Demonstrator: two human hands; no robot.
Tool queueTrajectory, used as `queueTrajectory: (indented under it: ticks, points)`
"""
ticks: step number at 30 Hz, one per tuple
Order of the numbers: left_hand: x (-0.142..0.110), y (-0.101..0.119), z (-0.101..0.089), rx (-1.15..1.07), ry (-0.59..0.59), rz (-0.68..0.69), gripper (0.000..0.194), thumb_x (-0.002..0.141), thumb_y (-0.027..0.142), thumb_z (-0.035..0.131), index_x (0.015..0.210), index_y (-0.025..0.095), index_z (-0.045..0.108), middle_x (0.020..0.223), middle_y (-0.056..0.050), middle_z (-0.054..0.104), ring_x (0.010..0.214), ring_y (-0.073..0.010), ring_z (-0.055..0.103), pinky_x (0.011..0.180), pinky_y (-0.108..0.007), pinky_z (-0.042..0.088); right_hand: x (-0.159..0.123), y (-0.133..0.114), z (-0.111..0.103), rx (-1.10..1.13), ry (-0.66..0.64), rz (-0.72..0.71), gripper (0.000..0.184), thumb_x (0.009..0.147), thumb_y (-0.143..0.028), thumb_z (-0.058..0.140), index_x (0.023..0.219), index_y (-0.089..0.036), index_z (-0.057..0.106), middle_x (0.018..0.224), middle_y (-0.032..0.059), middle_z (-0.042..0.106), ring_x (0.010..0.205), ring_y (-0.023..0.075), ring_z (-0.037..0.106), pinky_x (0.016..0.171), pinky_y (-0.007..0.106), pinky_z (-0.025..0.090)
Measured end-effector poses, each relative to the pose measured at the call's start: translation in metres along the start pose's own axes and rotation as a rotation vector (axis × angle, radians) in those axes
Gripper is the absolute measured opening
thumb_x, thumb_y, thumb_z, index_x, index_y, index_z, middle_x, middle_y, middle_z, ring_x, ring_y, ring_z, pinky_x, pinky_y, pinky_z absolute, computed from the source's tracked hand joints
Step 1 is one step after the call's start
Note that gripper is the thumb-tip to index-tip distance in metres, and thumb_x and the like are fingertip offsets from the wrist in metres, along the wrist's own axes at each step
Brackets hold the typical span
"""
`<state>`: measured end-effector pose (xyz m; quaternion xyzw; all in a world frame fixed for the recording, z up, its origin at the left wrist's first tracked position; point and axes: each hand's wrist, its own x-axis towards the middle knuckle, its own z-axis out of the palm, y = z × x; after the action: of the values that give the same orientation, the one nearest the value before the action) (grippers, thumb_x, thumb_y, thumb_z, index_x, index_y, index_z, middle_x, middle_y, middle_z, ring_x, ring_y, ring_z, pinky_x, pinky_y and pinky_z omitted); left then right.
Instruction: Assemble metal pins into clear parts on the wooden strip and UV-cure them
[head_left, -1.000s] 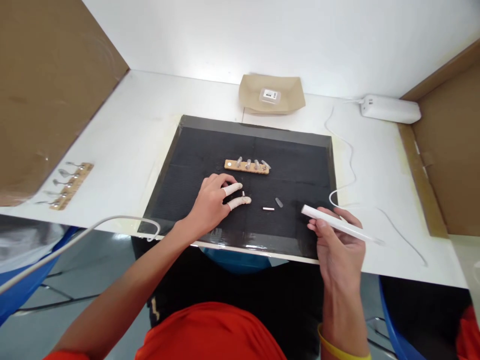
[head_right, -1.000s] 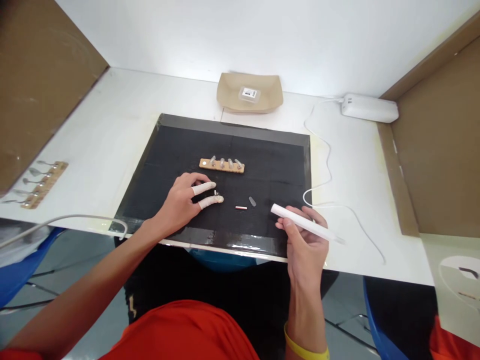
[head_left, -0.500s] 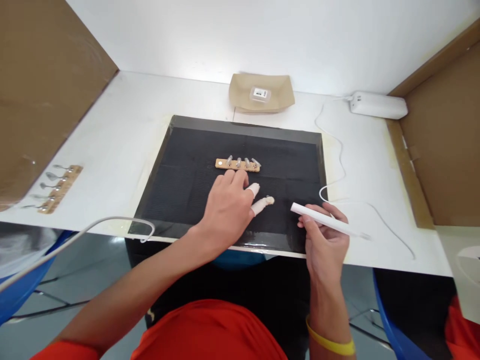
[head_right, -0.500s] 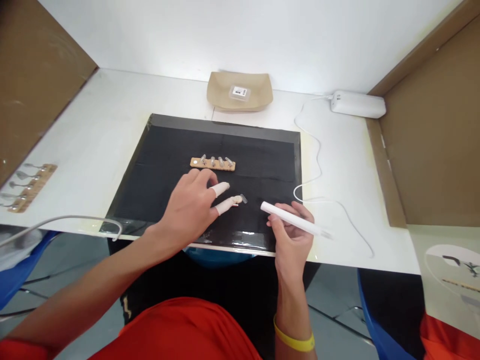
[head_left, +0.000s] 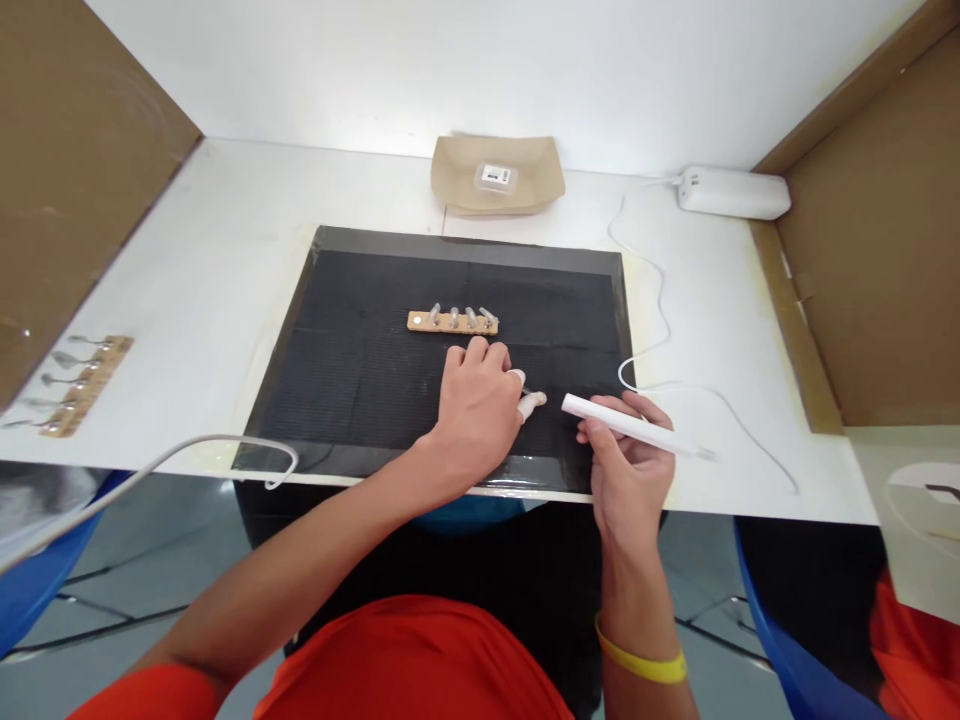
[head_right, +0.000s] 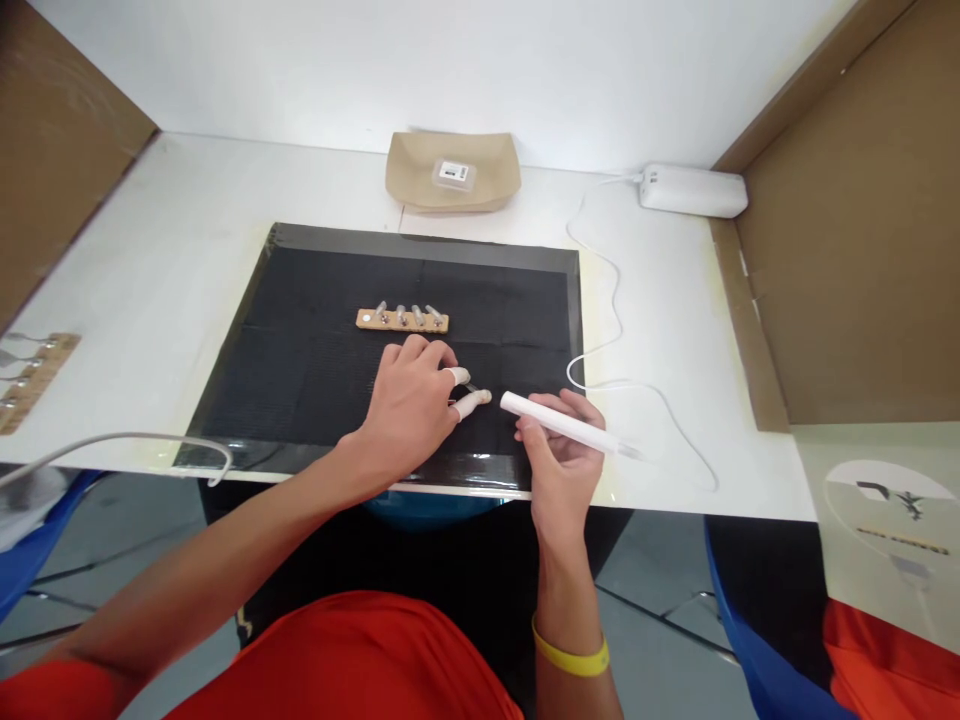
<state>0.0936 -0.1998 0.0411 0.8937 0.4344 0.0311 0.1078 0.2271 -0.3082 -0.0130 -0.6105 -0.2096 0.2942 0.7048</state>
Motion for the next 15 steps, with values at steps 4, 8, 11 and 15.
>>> queueTrajectory:
  ticks: [4, 8, 11, 15]
  points:
    - [0.000, -0.003, 0.001, -0.055, 0.050, 0.026, 0.027, 0.099, 0.032, 0.061, 0.089, 0.019, 0.082, 0.118, -0.010, 0.073, 0.114, -0.0327, 0.057, 0.089, -0.051, 0.038, 0.000, 0.000, 0.000, -0.022, -0.005, -0.009, 0.049, 0.077, -0.026, 0.088, 0.118, -0.024, 0.061, 0.103, 0.0008, 0.078, 0.074, 0.0117, 0.070, 0.067, 0.026, 0.061]
    - [0.003, -0.011, -0.003, -0.125, 0.067, 0.001, 0.024, 0.099, 0.031, 0.063, 0.090, 0.021, 0.082, 0.117, -0.009, 0.074, 0.116, -0.0320, 0.057, 0.091, -0.053, 0.035, 0.000, 0.001, -0.001, 0.008, -0.015, -0.015, 0.048, 0.078, -0.024, 0.088, 0.118, -0.024, 0.061, 0.104, 0.0004, 0.078, 0.076, 0.0108, 0.071, 0.068, 0.025, 0.060]
    - [0.006, -0.018, -0.006, -0.135, 0.048, -0.032, 0.017, 0.095, 0.026, 0.066, 0.089, 0.022, 0.082, 0.116, -0.008, 0.075, 0.117, -0.0336, 0.056, 0.090, -0.053, 0.034, 0.000, 0.001, -0.001, 0.014, -0.021, -0.024, 0.047, 0.078, -0.022, 0.087, 0.118, -0.024, 0.062, 0.104, 0.0003, 0.078, 0.076, 0.0105, 0.071, 0.068, 0.024, 0.060]
    - [0.006, -0.026, -0.007, -0.131, 0.053, -0.019, 0.017, 0.096, 0.026, 0.065, 0.094, 0.024, 0.082, 0.117, -0.007, 0.074, 0.117, -0.0333, 0.056, 0.091, -0.052, 0.035, 0.000, 0.000, 0.000, 0.016, -0.027, -0.024, 0.046, 0.079, -0.022, 0.087, 0.117, -0.024, 0.062, 0.104, 0.0001, 0.079, 0.076, 0.0107, 0.071, 0.068, 0.024, 0.061]
